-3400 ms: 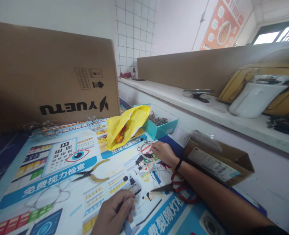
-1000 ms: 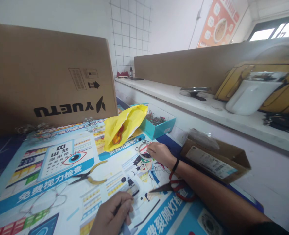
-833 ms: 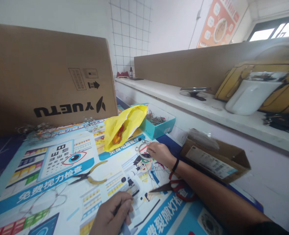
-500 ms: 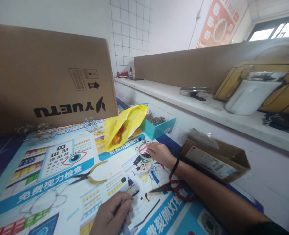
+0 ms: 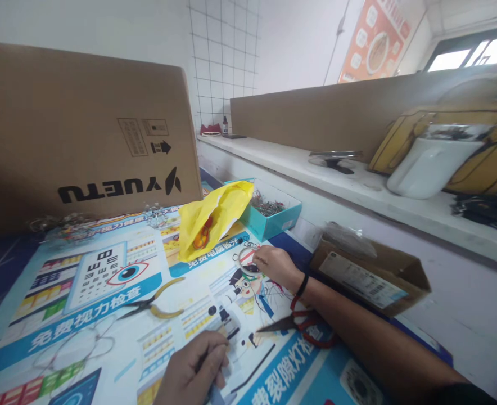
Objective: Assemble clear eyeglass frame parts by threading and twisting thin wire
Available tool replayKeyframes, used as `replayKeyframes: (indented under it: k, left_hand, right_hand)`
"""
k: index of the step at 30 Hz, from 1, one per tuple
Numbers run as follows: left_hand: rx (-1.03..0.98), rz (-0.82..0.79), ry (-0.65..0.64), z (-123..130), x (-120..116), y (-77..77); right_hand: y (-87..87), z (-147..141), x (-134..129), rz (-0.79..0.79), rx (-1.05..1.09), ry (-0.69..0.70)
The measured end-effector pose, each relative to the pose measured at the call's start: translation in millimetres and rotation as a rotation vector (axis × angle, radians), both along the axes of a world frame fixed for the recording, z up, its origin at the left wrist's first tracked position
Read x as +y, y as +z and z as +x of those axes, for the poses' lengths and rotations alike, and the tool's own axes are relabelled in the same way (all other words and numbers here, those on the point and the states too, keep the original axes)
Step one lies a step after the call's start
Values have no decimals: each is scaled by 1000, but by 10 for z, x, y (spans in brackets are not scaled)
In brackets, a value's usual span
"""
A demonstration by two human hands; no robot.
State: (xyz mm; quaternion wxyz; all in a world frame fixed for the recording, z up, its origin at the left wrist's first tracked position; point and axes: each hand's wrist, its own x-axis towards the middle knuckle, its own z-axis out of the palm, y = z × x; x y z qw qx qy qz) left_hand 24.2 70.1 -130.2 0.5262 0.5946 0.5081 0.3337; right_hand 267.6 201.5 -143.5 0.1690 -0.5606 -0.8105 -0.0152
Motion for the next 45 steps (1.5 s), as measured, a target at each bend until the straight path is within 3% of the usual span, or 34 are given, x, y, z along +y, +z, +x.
replayKeyframes:
  k: [14, 21, 24, 32, 45]
  left_hand:
    - [-25, 7, 10, -1, 0, -52]
    - [23, 20, -51, -38, 35, -13]
    - [42, 18, -99, -49, 45, 3]
    - [-27, -20, 14, -5, -4, -61]
    - [0, -14, -17, -21, 9, -62]
  right_hand:
    - [40, -55, -17, -41, -8, -8]
    - [45, -42, -23, -48, -18, -24]
    - [103, -13, -39, -53, -20, -33]
    - [342, 116, -108, -125, -49, -14]
    - [236, 57, -94, -115, -84, -33]
